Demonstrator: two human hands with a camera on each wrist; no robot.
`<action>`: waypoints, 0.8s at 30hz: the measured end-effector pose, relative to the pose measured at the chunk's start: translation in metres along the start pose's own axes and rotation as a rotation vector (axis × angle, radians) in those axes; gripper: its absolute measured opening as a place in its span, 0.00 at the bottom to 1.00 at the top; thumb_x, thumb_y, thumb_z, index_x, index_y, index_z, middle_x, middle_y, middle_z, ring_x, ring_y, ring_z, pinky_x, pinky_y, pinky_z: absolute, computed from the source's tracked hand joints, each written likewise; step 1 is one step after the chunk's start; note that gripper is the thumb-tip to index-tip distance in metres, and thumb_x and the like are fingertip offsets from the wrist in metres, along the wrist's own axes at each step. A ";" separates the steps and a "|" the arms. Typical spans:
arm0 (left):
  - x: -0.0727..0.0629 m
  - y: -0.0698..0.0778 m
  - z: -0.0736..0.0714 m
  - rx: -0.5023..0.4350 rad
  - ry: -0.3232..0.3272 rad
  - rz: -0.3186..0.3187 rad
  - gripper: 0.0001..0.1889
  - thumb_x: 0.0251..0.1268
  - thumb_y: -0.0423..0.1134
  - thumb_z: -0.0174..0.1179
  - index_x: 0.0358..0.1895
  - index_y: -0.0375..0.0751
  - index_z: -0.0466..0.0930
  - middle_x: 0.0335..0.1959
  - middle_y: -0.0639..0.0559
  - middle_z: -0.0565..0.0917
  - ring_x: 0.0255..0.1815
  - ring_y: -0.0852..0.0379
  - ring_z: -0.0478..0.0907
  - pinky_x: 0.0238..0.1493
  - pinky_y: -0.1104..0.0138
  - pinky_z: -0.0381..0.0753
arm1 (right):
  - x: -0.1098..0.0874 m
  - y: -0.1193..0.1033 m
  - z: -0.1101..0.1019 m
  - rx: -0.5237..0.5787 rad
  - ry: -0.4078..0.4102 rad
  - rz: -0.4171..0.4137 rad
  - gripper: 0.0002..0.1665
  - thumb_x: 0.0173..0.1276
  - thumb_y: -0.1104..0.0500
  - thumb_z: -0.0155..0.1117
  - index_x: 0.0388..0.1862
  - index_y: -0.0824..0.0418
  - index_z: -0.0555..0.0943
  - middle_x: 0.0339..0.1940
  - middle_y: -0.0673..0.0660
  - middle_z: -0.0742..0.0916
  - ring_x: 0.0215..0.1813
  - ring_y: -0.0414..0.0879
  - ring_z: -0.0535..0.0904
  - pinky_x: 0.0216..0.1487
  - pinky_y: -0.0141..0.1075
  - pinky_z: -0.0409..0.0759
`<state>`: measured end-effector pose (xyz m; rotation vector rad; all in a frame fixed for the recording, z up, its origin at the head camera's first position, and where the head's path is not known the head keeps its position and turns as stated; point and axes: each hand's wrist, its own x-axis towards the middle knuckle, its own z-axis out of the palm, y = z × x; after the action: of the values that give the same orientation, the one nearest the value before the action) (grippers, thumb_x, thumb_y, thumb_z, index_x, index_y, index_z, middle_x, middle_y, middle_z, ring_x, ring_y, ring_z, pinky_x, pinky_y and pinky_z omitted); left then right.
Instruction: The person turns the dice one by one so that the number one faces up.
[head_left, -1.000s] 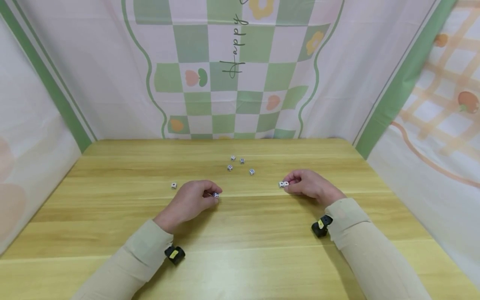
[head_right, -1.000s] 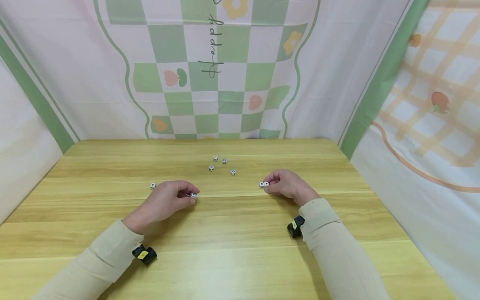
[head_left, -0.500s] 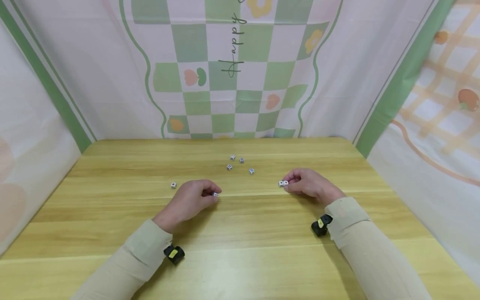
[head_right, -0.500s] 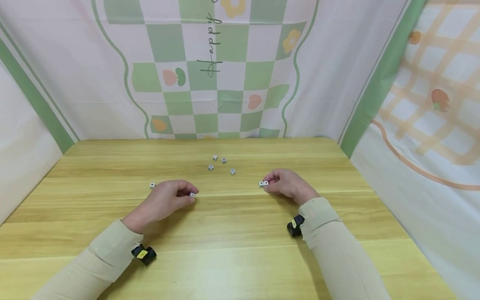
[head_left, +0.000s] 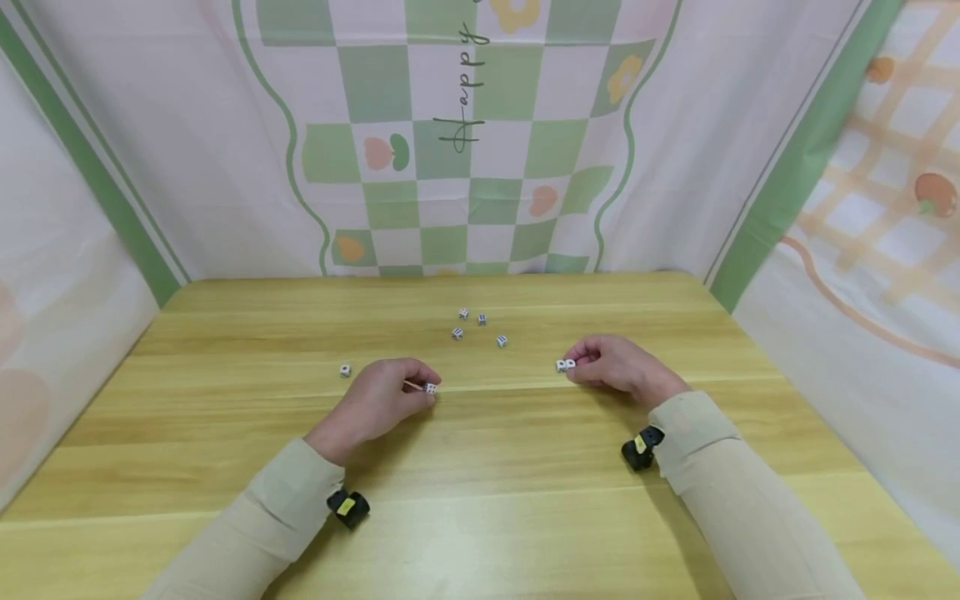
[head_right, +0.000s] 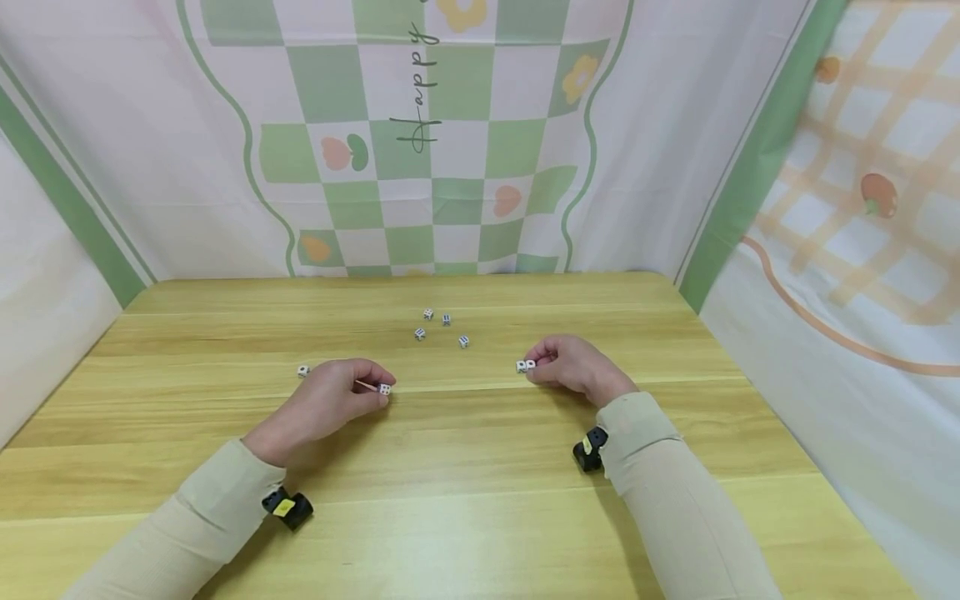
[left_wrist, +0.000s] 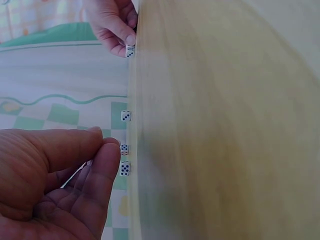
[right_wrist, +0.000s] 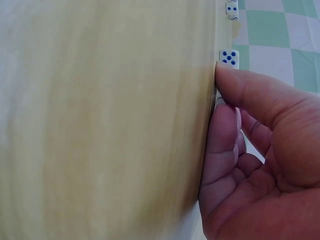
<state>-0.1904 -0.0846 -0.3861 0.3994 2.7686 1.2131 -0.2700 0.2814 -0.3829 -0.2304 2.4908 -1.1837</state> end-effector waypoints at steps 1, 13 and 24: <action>0.000 0.000 0.000 -0.002 0.000 -0.003 0.10 0.70 0.36 0.68 0.52 0.43 0.88 0.47 0.55 0.89 0.47 0.58 0.84 0.50 0.61 0.84 | 0.000 0.000 0.000 0.000 0.001 -0.001 0.16 0.68 0.62 0.73 0.50 0.68 0.82 0.37 0.53 0.83 0.37 0.43 0.74 0.38 0.31 0.75; -0.001 -0.001 0.000 -0.004 0.004 0.028 0.11 0.71 0.37 0.68 0.53 0.45 0.88 0.44 0.57 0.87 0.45 0.58 0.81 0.51 0.59 0.82 | 0.000 0.000 -0.001 -0.007 0.002 -0.010 0.16 0.68 0.62 0.73 0.51 0.68 0.83 0.37 0.53 0.83 0.38 0.43 0.74 0.38 0.31 0.75; -0.001 0.000 0.000 0.020 0.008 0.039 0.08 0.71 0.37 0.68 0.50 0.46 0.89 0.43 0.58 0.87 0.43 0.58 0.80 0.50 0.61 0.81 | 0.000 0.000 0.000 -0.006 0.003 0.000 0.17 0.68 0.61 0.73 0.51 0.67 0.82 0.38 0.54 0.83 0.38 0.44 0.74 0.39 0.31 0.75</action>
<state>-0.1893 -0.0853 -0.3861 0.4538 2.7948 1.1993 -0.2703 0.2819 -0.3831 -0.2304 2.4971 -1.1770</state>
